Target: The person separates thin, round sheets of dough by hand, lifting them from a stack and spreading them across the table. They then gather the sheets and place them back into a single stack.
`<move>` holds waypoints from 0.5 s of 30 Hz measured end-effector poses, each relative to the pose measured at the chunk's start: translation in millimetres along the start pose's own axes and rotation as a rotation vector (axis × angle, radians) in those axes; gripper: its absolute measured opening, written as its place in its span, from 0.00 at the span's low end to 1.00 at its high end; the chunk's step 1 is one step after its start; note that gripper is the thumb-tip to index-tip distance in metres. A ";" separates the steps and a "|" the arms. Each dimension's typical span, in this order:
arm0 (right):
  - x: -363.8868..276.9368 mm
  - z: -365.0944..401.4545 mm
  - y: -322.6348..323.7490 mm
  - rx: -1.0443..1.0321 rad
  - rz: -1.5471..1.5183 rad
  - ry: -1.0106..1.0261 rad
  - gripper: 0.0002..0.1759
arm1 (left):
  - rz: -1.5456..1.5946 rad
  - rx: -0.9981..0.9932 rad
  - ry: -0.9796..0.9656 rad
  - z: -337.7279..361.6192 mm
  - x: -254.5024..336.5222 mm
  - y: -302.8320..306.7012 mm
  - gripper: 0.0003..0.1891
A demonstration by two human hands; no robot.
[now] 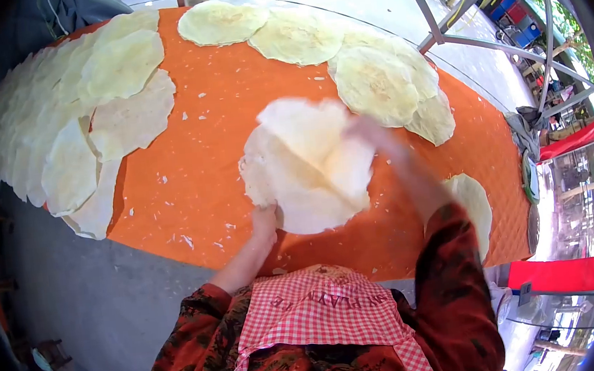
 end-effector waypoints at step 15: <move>-63.1 79.9 -48.1 0.503 0.673 0.352 0.08 | 0.139 -0.176 0.111 29.2 22.2 -1.9 0.15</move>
Point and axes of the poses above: each hand's wrist, its own z-axis away from the middle knuckle, its own y-axis out of the back of the hand, x = y × z, the point moved 1 cm from there along -z, towards the middle knuckle, and after that the axes turned 7 degrees about -y, right-handed, at the moved point
